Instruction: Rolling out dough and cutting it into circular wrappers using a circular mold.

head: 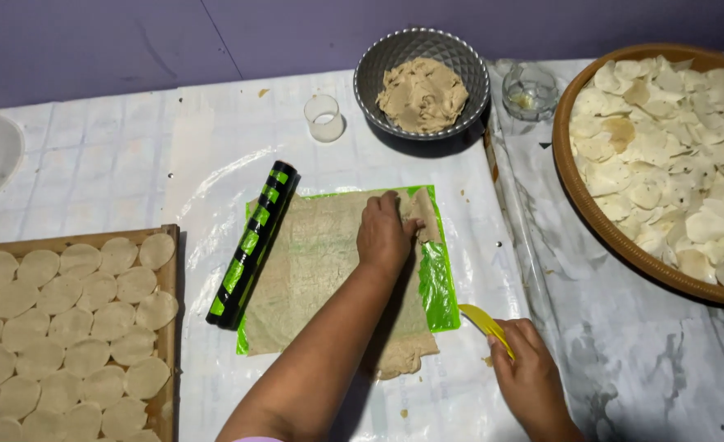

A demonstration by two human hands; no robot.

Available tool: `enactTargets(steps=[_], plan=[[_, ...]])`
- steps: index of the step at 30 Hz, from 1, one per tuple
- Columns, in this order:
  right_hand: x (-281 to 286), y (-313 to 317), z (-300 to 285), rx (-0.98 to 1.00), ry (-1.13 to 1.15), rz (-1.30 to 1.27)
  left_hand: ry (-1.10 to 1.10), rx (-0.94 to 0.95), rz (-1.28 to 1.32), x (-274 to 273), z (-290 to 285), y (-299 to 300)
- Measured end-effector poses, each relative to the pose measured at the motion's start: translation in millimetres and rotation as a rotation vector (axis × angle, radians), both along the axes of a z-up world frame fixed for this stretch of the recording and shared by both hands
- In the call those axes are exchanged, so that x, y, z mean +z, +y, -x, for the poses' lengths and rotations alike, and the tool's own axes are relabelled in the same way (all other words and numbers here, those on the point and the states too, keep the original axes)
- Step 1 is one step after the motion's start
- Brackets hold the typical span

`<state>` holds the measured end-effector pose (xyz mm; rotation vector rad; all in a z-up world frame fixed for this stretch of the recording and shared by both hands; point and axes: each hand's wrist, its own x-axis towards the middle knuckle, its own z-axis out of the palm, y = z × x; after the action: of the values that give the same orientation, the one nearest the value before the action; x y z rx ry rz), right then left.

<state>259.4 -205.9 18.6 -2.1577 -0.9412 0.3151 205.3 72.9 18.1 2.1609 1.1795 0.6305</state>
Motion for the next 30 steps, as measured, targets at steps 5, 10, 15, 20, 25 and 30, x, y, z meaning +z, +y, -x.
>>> enactTargets(steps=[5,10,15,20,25,30], plan=[[14.1,-4.7,8.4,0.014,0.267,0.47,-0.119,-0.247,-0.124,-2.3,79.8,-22.2],[-26.8,-4.9,19.3,0.134,0.296,0.693,-0.058,-0.572,-0.012,11.3,160.1,-96.1],[0.2,15.6,42.0,0.333,0.187,0.602,-0.075,-0.413,-0.207,-9.8,176.2,-136.2],[23.8,12.3,43.3,0.357,0.186,0.545,-0.103,-0.351,-0.184,-1.5,183.1,-140.4],[11.8,-14.2,5.5,0.206,0.237,0.456,-0.191,-0.255,-0.173,23.1,182.3,-118.2],[4.5,-37.6,-47.0,-0.078,-0.073,0.278,-0.368,-0.248,0.061,39.9,135.0,-87.1]])
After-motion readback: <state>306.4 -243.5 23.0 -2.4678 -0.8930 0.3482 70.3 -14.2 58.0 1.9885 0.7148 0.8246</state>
